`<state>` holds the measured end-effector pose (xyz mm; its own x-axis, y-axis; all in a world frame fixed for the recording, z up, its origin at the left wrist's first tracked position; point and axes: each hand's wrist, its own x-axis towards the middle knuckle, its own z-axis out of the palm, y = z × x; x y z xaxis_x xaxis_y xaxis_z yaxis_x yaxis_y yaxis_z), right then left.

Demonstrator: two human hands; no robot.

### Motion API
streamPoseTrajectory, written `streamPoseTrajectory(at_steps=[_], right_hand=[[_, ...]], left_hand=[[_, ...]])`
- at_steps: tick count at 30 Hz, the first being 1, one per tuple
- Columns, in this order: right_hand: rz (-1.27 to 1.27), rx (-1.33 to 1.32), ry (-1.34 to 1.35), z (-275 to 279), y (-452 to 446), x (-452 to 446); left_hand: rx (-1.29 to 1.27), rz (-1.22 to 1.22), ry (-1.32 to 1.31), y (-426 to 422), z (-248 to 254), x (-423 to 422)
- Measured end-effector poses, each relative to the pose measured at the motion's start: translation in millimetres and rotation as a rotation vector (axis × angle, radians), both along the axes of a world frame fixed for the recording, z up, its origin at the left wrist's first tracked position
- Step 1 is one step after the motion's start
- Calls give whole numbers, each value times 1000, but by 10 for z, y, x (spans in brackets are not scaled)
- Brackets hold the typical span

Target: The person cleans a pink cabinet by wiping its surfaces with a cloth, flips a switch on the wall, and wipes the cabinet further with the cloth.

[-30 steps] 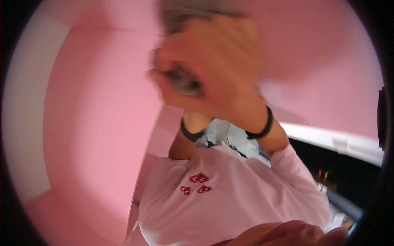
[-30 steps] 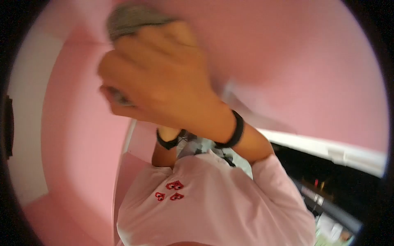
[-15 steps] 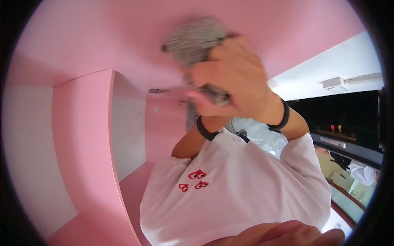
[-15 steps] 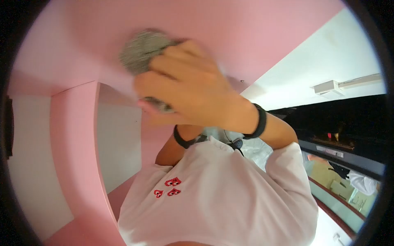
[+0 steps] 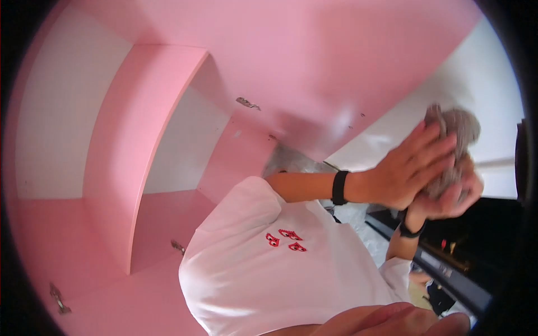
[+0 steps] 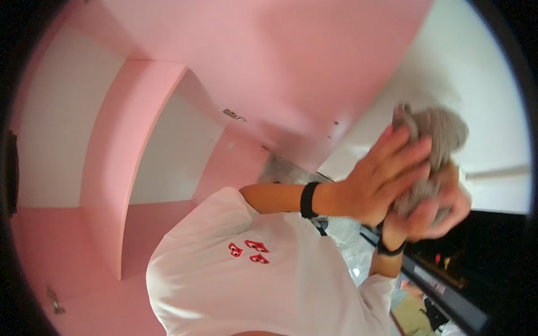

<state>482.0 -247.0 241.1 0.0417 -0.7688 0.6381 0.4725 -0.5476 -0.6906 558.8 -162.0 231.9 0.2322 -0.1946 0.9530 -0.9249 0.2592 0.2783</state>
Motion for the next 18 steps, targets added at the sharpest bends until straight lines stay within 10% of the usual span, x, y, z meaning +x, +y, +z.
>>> streamPoseTrajectory(at_steps=[5,10,18], right_hand=[[490,-294,-173,145,546,432],[3,-204,32,17,912,1116],[279,-535,85,123,1516,1999]], left_hand=[[-221,127,-141,343,-115,278],[-14,30,113,820,16,958],[-18,186,139,1598,-96,1779]])
